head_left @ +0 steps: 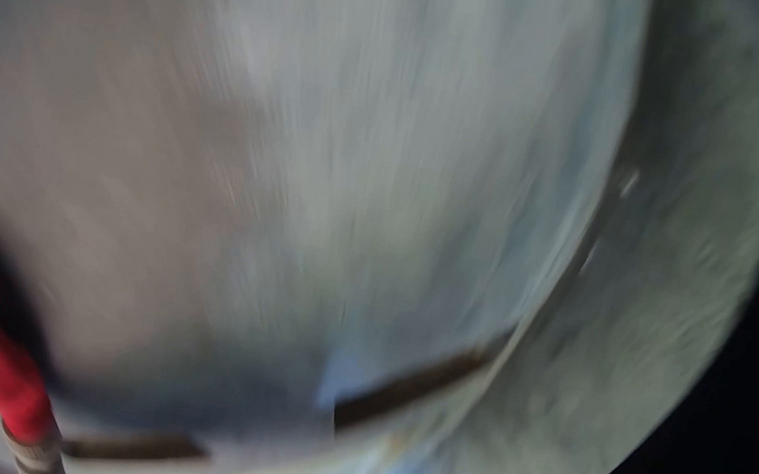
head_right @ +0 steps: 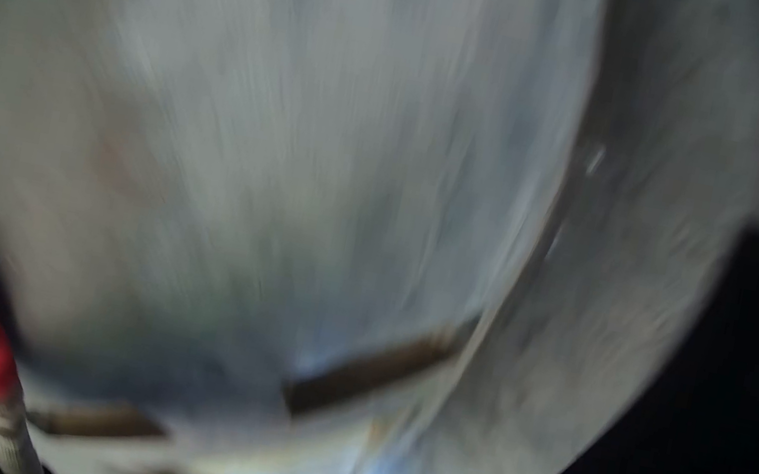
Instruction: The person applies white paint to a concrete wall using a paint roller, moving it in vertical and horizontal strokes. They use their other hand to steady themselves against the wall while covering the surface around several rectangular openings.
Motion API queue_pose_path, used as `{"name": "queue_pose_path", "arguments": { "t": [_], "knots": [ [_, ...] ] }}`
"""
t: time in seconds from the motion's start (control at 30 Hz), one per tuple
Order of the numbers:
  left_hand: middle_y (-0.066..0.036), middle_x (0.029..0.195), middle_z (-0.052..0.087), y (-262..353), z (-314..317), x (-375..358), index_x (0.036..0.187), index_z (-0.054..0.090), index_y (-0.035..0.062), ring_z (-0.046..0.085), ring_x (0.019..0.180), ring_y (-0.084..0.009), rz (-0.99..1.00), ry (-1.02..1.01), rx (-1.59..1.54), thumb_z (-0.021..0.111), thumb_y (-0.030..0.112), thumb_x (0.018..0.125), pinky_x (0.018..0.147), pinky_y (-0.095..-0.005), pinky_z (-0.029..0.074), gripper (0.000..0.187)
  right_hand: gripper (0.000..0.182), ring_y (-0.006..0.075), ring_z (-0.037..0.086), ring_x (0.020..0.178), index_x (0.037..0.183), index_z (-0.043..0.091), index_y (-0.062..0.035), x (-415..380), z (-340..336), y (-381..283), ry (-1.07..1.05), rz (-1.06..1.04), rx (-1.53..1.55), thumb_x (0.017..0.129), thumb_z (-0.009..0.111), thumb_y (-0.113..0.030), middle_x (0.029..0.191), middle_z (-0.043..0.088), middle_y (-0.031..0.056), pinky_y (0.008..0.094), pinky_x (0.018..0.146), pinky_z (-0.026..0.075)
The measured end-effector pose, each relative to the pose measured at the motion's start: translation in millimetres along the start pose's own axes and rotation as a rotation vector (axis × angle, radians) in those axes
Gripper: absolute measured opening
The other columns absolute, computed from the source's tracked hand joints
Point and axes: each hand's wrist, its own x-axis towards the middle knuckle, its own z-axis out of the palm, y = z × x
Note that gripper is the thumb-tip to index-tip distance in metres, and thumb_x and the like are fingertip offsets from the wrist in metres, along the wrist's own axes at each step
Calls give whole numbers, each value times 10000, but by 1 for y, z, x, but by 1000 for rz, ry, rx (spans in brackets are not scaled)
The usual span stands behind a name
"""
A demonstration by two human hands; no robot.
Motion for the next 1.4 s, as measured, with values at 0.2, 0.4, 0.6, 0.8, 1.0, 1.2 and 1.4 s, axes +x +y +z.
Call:
{"name": "queue_pose_path", "arguments": {
  "t": [0.2, 0.4, 0.6, 0.8, 1.0, 1.2, 1.4],
  "knots": [
    [-159, 1018, 544, 27, -6, 10, 1046, 552, -31, 527, 939, -305, 105, -4, -106, 489, 36, 885, 866, -352, 417, 185, 524, 116, 616, 652, 1357, 440, -51, -8, -63, -84, 226, 88, 231, 954, 521, -376, 802, 598, 48, 237, 578, 509],
    [-153, 970, 530, 25, -5, 9, 1018, 544, -19, 513, 812, -263, 108, -9, -165, 500, 59, 864, 739, -333, 425, 178, 584, 78, 587, 571, 1446, 317, -58, 1, -60, -91, 169, 132, 195, 965, 472, -351, 753, 599, 19, 207, 478, 438],
    [-150, 978, 521, 25, -10, 15, 1024, 536, -20, 503, 846, -275, 135, -37, -139, 486, 63, 868, 781, -350, 411, 184, 392, 72, 583, 565, 1220, 489, -27, 36, -64, -89, 208, 91, 146, 972, 455, -329, 772, 618, 40, 207, 444, 408],
    [-187, 968, 613, 34, -23, 31, 1054, 601, -26, 567, 837, -346, 224, -119, -61, 539, 112, 903, 760, -410, 467, 214, 311, 88, 599, 568, 919, 529, -48, 133, -87, -91, 209, 79, 123, 986, 433, -337, 754, 617, 37, 219, 434, 398],
    [-183, 961, 611, 34, -21, 29, 1048, 600, -23, 562, 832, -346, 200, -120, -26, 540, 116, 904, 752, -414, 459, 209, 341, 97, 624, 577, 914, 538, -58, 140, -82, -77, 292, 39, 51, 990, 424, -371, 730, 607, 30, 226, 430, 395],
    [-182, 962, 611, 36, -23, 32, 1050, 601, -24, 555, 830, -346, 199, -146, 0, 531, 118, 906, 761, -426, 449, 214, 436, 109, 591, 500, 784, 542, -18, 165, -89, -89, 272, 18, 47, 1007, 380, -357, 699, 643, 44, 259, 478, 429],
    [-184, 969, 614, 33, -24, 27, 1063, 598, -19, 552, 820, -348, 195, -147, -19, 520, 104, 903, 753, -431, 449, 216, 408, 149, 647, 558, 800, 523, -29, 155, -98, -87, 282, 0, 163, 1000, 410, -367, 689, 631, 53, 272, 439, 419]
  ]
}}
